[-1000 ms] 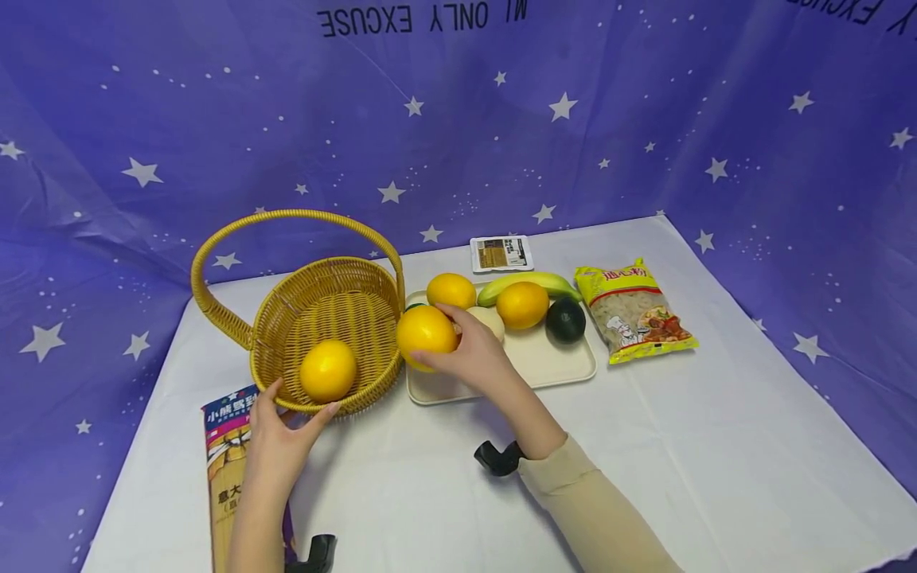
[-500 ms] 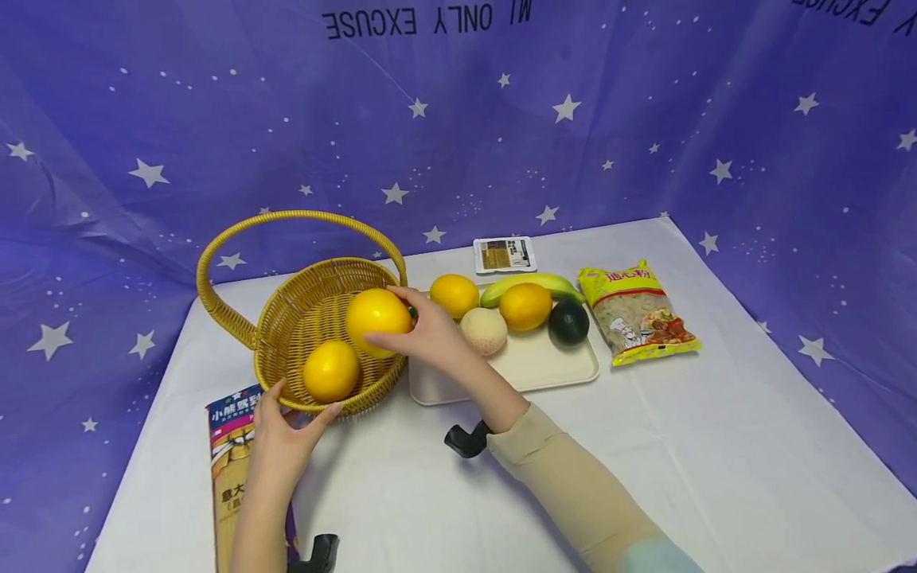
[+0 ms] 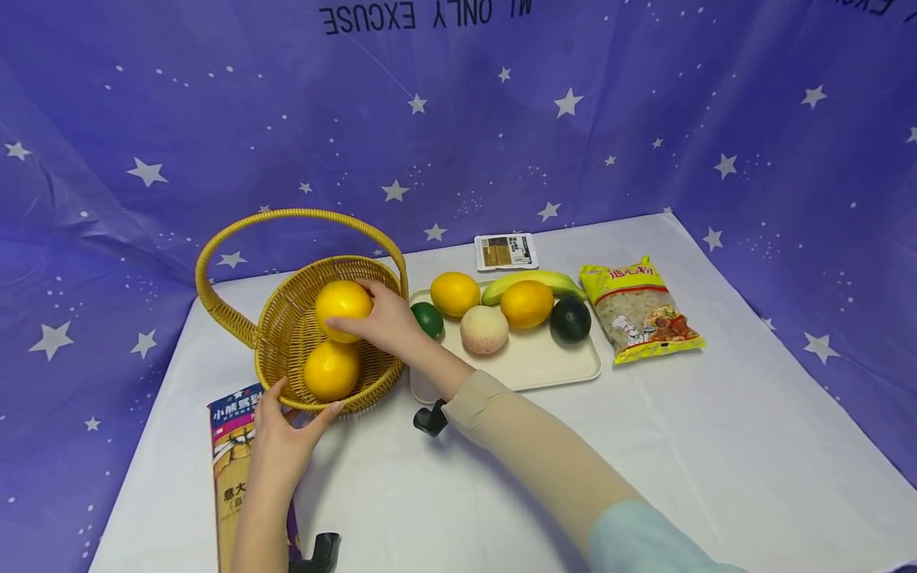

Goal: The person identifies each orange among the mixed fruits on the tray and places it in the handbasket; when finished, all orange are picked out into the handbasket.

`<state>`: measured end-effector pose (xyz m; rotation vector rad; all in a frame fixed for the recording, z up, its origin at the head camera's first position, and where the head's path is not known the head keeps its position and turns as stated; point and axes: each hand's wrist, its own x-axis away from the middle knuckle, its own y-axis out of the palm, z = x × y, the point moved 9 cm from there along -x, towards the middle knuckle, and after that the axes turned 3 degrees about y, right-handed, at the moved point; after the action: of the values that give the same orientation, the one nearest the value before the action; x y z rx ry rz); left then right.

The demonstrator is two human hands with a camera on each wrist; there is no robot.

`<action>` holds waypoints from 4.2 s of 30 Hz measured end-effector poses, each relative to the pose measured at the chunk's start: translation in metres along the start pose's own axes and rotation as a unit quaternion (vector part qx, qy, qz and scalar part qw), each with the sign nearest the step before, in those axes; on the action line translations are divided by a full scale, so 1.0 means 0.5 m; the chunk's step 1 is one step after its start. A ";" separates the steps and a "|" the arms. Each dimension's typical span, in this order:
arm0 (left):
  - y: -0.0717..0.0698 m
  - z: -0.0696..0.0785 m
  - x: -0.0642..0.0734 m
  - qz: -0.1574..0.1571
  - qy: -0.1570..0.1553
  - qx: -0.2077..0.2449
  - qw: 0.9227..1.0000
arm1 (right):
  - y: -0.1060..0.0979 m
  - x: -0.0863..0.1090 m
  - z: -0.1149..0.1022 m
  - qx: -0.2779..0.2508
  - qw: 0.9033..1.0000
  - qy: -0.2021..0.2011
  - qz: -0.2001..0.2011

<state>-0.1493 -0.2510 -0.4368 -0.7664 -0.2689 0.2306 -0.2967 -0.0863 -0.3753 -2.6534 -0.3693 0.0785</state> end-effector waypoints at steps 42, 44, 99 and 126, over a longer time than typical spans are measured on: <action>0.002 -0.001 0.002 -0.002 -0.007 -0.002 1.000 | 0.068 -0.058 0.087 0.022 0.984 0.170 0.038; 0.002 -0.001 0.002 -0.003 -0.008 -0.001 1.000 | 0.068 -0.057 0.087 0.021 0.985 0.167 0.039; -0.001 0.006 -0.001 0.012 0.009 0.009 1.000 | -0.214 0.203 -0.098 -0.179 0.968 -0.162 0.061; 0.002 0.004 -0.001 0.009 0.004 0.014 1.000 | -0.432 0.172 0.217 -0.239 0.941 0.063 0.230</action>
<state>-0.1503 -0.2493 -0.4362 -0.7422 -0.2506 0.2479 -0.2797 0.1696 -0.3750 -3.1503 0.3269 -0.0423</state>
